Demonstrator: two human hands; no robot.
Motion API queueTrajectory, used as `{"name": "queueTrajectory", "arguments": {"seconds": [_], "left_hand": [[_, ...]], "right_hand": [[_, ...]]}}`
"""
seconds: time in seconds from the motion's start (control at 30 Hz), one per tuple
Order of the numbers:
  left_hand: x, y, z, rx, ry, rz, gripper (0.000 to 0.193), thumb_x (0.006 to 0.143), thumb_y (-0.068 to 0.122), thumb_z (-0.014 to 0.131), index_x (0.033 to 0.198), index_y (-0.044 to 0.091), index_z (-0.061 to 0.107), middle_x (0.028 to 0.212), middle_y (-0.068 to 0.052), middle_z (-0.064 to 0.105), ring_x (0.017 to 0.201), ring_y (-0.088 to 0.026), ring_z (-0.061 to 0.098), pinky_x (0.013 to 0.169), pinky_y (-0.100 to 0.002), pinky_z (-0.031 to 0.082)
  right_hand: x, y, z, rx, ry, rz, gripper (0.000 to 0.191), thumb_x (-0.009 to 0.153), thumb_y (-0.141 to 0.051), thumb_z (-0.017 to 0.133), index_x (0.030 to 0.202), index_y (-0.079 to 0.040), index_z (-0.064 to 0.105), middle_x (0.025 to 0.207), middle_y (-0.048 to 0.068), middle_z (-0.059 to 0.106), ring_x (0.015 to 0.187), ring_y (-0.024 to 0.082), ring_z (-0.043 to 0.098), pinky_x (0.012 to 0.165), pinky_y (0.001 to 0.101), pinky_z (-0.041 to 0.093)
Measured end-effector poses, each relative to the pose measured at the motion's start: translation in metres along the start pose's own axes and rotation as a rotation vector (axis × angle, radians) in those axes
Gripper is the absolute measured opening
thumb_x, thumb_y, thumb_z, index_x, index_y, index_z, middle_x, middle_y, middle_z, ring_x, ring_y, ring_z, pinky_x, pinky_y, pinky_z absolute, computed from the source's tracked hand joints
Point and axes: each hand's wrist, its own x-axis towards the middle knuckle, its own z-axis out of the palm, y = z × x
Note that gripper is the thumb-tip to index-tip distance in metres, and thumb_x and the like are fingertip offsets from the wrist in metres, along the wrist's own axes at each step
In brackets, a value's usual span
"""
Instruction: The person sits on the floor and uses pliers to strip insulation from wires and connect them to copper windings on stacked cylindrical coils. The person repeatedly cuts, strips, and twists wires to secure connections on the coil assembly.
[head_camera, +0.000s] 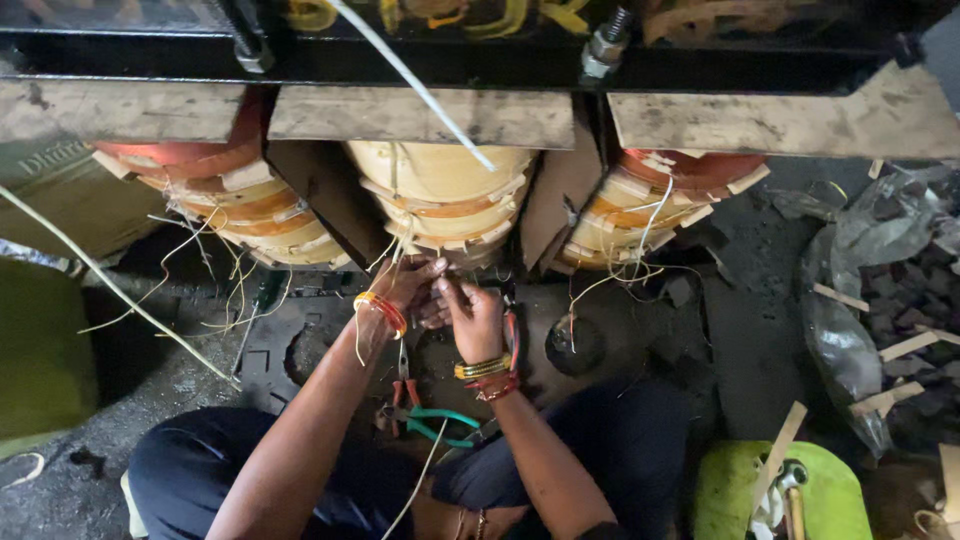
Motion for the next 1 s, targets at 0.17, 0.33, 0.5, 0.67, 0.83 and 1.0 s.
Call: {"name": "queueTrajectory", "arguments": {"seconds": [0.17, 0.33, 0.5, 0.67, 0.83, 1.0], "left_hand": [[0.007, 0.001, 0.0, 0.169, 0.192, 0.049, 0.039, 0.087, 0.027, 0.078, 0.111, -0.003, 0.073, 0.086, -0.006, 0.076, 0.072, -0.014, 0.068, 0.065, -0.029, 0.054], [0.01, 0.0, 0.005, 0.195, 0.249, 0.106, 0.044, 0.083, 0.029, 0.084, 0.109, -0.005, 0.072, 0.084, -0.004, 0.072, 0.072, -0.013, 0.067, 0.067, -0.03, 0.054], [0.012, -0.005, 0.007, 0.066, 0.25, -0.014, 0.04, 0.087, 0.03, 0.08, 0.106, -0.003, 0.069, 0.075, -0.004, 0.067, 0.061, -0.016, 0.057, 0.055, -0.033, 0.047], [0.0, -0.006, -0.007, 0.019, 0.021, 0.042, 0.029, 0.09, 0.022, 0.079, 0.108, 0.001, 0.071, 0.081, -0.004, 0.069, 0.063, -0.012, 0.059, 0.051, -0.026, 0.042], [0.003, -0.004, -0.005, 0.179, 0.271, 0.036, 0.029, 0.086, 0.016, 0.081, 0.11, 0.001, 0.073, 0.093, -0.007, 0.076, 0.075, -0.013, 0.068, 0.06, -0.026, 0.05], [0.007, -0.008, -0.001, 0.076, 0.272, 0.168, 0.034, 0.08, 0.014, 0.085, 0.106, -0.003, 0.072, 0.091, -0.011, 0.075, 0.074, -0.017, 0.068, 0.064, -0.032, 0.056]], "right_hand": [[-0.01, -0.021, -0.014, -0.349, 0.043, 0.014, 0.023, 0.093, -0.016, 0.077, 0.094, 0.007, 0.073, 0.076, 0.006, 0.075, 0.063, 0.009, 0.069, 0.055, 0.026, 0.058], [-0.011, -0.019, -0.015, -0.248, -0.068, 0.004, 0.023, 0.088, -0.01, 0.079, 0.105, 0.004, 0.073, 0.083, 0.004, 0.077, 0.065, 0.006, 0.067, 0.056, 0.0231, 0.054], [-0.006, -0.003, -0.015, -0.309, -0.018, -0.139, 0.019, 0.096, -0.009, 0.072, 0.108, 0.006, 0.074, 0.084, 0.006, 0.077, 0.069, 0.006, 0.068, 0.06, 0.0231, 0.057], [-0.005, 0.003, -0.015, -0.06, -0.025, 0.024, 0.019, 0.098, -0.009, 0.066, 0.11, 0.004, 0.071, 0.078, 0.008, 0.074, 0.066, 0.014, 0.074, 0.057, 0.0278, 0.063], [-0.007, -0.005, -0.012, 0.031, -0.046, 0.075, 0.02, 0.098, -0.01, 0.066, 0.113, 0.001, 0.071, 0.08, 0.009, 0.075, 0.068, 0.015, 0.075, 0.06, 0.0276, 0.064], [-0.008, -0.017, -0.025, -0.127, -0.101, 0.083, 0.018, 0.095, -0.007, 0.074, 0.108, 0.004, 0.074, 0.089, 0.007, 0.077, 0.072, 0.012, 0.074, 0.059, 0.0261, 0.06]]}}
